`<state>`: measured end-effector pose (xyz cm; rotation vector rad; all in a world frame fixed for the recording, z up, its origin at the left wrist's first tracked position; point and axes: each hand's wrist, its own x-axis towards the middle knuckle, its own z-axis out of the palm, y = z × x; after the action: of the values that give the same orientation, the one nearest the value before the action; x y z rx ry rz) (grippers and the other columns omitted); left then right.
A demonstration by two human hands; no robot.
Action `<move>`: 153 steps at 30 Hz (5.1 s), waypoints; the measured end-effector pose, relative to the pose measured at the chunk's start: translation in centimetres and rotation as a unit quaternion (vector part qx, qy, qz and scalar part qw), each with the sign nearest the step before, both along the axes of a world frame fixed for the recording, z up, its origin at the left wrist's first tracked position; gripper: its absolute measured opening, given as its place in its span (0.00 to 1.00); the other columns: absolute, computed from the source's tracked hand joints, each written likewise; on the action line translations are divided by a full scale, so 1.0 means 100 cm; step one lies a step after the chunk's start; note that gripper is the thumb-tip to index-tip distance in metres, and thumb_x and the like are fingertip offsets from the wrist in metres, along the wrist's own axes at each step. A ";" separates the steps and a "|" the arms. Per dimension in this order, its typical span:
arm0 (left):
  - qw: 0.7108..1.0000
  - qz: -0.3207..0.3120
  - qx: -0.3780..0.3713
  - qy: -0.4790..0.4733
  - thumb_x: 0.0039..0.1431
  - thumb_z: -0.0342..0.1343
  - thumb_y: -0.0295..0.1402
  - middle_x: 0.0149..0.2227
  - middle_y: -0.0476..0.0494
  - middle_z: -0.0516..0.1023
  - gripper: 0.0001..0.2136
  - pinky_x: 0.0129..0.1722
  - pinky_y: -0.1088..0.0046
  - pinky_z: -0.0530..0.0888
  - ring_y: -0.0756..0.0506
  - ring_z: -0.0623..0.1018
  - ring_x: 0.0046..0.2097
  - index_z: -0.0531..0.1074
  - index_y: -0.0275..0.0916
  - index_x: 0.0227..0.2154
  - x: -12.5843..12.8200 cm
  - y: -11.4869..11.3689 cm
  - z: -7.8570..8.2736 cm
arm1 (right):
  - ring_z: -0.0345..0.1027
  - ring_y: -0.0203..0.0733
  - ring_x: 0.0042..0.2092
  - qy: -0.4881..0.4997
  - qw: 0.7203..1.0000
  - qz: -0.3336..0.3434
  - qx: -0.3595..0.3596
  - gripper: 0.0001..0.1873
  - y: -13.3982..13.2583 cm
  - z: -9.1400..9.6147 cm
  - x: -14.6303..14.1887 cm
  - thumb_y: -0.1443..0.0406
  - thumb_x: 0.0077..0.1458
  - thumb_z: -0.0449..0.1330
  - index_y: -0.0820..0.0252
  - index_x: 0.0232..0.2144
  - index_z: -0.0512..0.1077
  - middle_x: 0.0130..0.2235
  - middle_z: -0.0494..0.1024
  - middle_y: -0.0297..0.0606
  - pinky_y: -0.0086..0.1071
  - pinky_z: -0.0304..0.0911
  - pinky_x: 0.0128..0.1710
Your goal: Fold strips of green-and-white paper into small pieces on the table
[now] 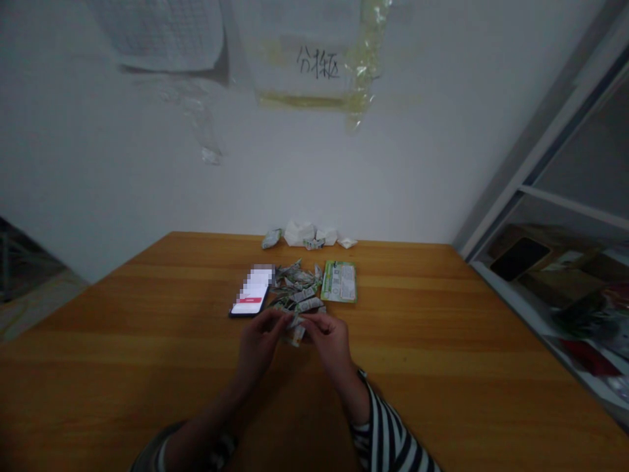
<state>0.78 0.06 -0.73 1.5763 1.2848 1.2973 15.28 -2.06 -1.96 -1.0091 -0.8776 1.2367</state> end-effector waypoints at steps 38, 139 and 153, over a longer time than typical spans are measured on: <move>0.976 -0.149 0.085 0.135 0.54 0.60 0.37 0.29 0.43 0.80 0.08 0.31 0.72 0.72 0.45 0.77 0.32 0.82 0.41 0.30 -0.011 0.014 0.006 | 0.69 0.36 0.23 -0.107 0.994 0.002 0.016 0.16 0.000 -0.006 0.011 0.54 0.46 0.66 0.63 0.24 0.76 0.23 0.78 0.33 0.27 0.62 0.24; 0.961 -0.221 -0.130 -0.107 0.52 0.61 0.40 0.44 0.44 0.82 0.21 0.51 0.55 0.72 0.37 0.78 0.48 0.75 0.39 0.49 0.007 0.005 -0.010 | 0.71 0.48 0.48 -0.204 0.968 -0.108 0.102 0.09 0.005 -0.011 0.012 0.60 0.49 0.65 0.60 0.24 0.78 0.43 0.79 0.44 0.40 0.61 0.51; 0.977 -0.185 -0.073 -0.072 0.57 0.57 0.39 0.43 0.42 0.83 0.16 0.48 0.58 0.75 0.37 0.79 0.46 0.76 0.41 0.47 0.013 -0.002 -0.011 | 0.70 0.47 0.46 -0.183 0.969 -0.138 0.097 0.09 0.000 -0.005 0.005 0.60 0.50 0.64 0.59 0.24 0.78 0.41 0.78 0.43 0.38 0.63 0.50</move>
<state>2.05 -0.17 -1.85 1.5006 0.9215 1.0357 15.74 -2.11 -2.51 -1.1735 -1.0771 0.7253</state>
